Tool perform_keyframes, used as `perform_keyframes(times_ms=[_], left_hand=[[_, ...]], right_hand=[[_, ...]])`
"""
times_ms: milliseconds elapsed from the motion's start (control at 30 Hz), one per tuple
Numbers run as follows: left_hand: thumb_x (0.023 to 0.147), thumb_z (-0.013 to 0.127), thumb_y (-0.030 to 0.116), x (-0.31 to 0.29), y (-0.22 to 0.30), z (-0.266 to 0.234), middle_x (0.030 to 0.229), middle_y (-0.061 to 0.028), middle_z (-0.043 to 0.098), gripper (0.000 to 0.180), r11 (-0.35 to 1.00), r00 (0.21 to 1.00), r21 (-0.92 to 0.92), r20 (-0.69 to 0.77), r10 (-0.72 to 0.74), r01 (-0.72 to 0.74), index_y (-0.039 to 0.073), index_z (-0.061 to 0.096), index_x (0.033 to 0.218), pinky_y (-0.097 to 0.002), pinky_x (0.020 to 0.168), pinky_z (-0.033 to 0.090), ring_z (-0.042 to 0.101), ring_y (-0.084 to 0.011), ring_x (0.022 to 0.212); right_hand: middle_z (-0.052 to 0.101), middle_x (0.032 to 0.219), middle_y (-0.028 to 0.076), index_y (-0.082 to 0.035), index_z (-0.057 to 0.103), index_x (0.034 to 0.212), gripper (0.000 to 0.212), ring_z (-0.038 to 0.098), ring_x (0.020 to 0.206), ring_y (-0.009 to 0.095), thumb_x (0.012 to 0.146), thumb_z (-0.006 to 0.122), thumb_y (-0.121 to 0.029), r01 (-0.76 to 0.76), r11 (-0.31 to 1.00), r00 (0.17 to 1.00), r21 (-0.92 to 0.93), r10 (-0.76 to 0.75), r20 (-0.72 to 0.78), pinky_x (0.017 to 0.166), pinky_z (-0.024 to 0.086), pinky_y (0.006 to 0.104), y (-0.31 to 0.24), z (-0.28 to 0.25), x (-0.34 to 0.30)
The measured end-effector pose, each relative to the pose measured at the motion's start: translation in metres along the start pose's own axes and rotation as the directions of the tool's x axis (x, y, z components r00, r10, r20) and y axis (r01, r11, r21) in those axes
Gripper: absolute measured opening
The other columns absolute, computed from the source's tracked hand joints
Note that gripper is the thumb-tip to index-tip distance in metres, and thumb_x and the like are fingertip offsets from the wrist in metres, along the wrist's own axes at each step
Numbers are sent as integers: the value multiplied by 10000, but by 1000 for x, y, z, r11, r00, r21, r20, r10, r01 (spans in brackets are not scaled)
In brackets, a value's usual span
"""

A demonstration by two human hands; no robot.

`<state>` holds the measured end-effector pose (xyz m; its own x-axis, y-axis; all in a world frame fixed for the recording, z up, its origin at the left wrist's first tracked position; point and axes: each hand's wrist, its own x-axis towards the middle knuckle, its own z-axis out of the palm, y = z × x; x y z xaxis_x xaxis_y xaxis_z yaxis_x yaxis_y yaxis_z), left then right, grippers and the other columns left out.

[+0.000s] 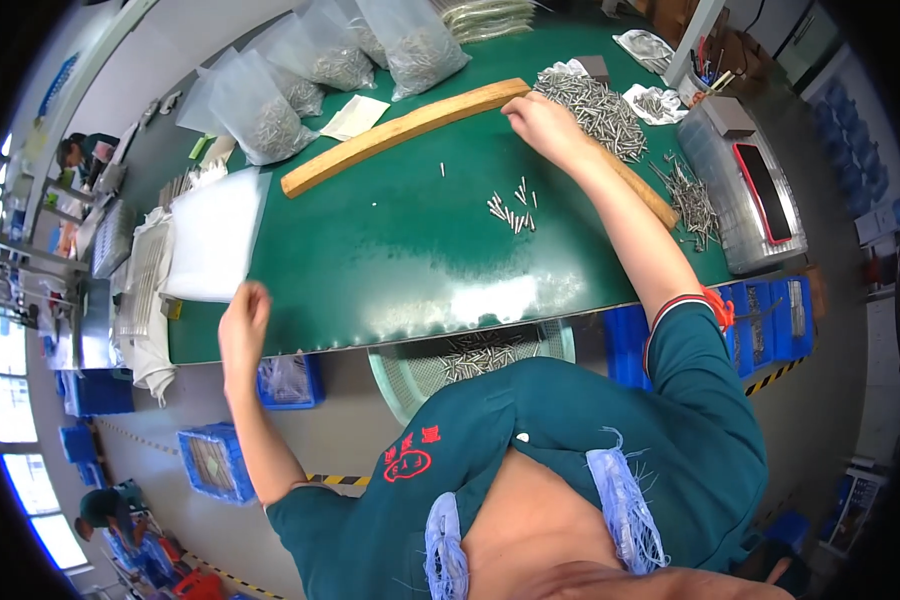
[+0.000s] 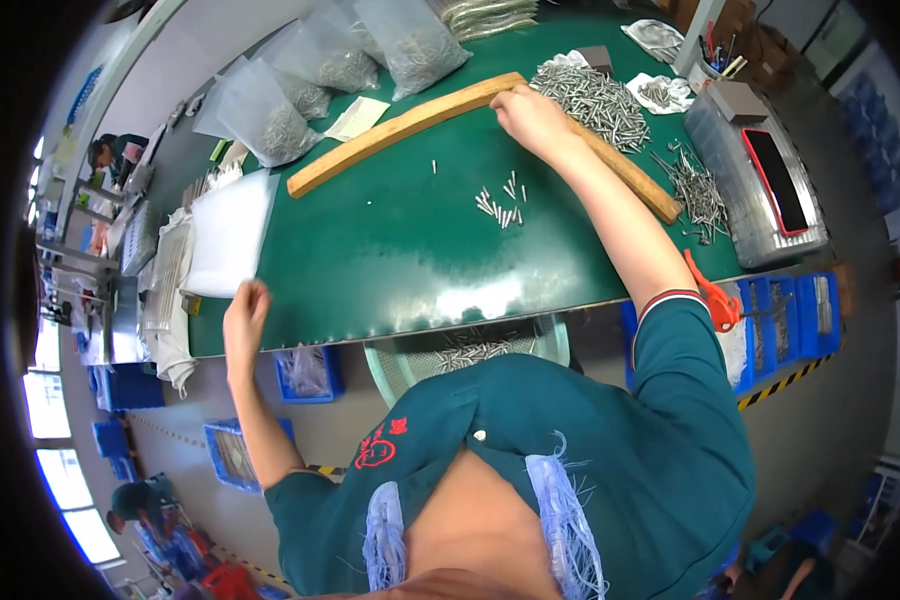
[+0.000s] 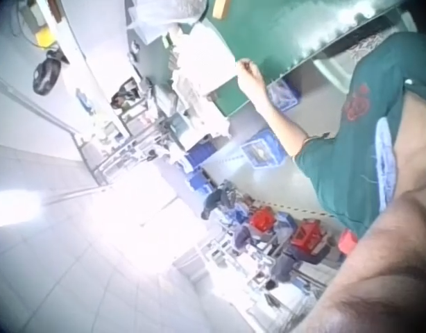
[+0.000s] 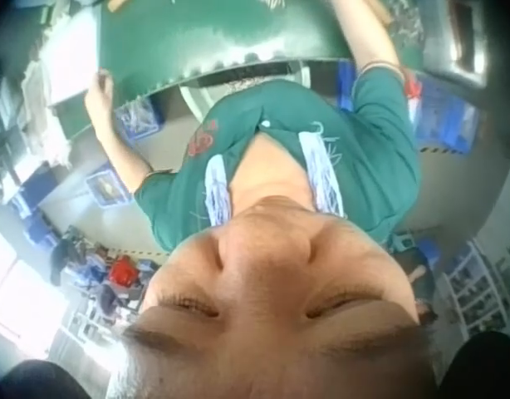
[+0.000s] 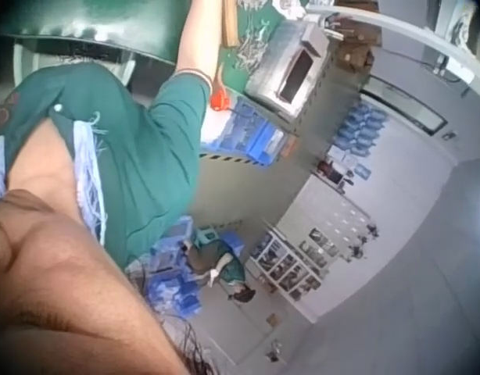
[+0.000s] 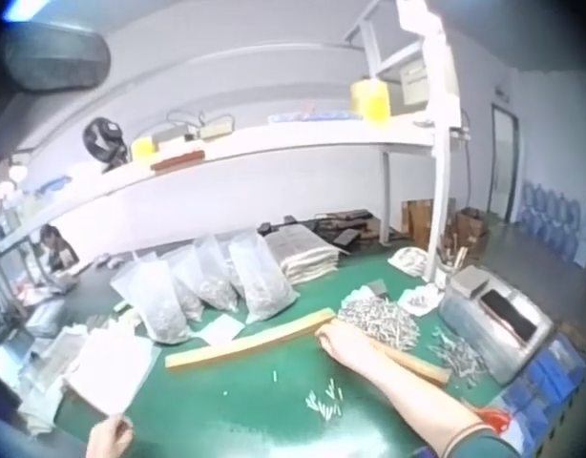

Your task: Picking and sorting small metal components from a workbench into a basket.

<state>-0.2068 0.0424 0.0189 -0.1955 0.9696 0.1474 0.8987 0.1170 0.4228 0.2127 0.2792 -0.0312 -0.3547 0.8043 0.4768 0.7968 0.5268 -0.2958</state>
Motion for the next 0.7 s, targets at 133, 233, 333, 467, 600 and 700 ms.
perform_keyframes(times_ms=[133,233,333,467,600,700], left_hand=[[791,589,165,-88,-87,-50,813,-182,623,142,921,923,373,304,-236,113,47,667,792,-422,689,467,607,-342,785],[796,584,198,-98,-82,-67,825,-179,628,171,837,914,512,215,-344,194,53,673,793,-437,706,468,604,-347,805],[823,565,233,-68,-50,-63,855,-178,616,212,816,965,560,102,-241,144,30,622,806,-440,699,458,591,-354,816],[855,544,168,0,29,-4,932,-150,619,170,990,996,110,0,84,-84,47,630,938,-369,756,465,594,-326,877],[812,476,33,58,60,82,1069,-83,585,365,874,884,169,-33,467,-455,139,582,1144,-371,808,469,565,-270,967],[791,456,30,79,54,114,1068,-68,578,435,812,862,322,28,505,-486,184,577,1179,-372,753,458,558,-241,953]], right_hand=[[619,939,123,-89,638,961,181,603,881,297,829,543,-169,-93,985,995,147,96,-9,785,483,390,-28,-45,-29],[626,935,121,-92,628,1002,193,610,867,280,851,536,-170,-122,963,992,242,113,48,767,481,372,-40,-53,-51],[625,918,98,-100,615,1028,193,614,846,246,868,530,-168,-183,923,983,338,170,70,740,474,344,-50,-62,-76],[606,894,50,-73,630,1013,173,585,811,161,878,531,-118,-277,861,961,427,254,112,731,449,275,-64,-69,-110],[579,853,38,-52,633,1008,176,569,790,128,879,523,-99,-343,808,938,479,315,142,704,444,249,-66,-65,-137],[574,871,32,-37,626,1037,196,548,799,98,871,537,-90,-412,751,909,516,379,175,698,441,231,-69,-69,-149]])
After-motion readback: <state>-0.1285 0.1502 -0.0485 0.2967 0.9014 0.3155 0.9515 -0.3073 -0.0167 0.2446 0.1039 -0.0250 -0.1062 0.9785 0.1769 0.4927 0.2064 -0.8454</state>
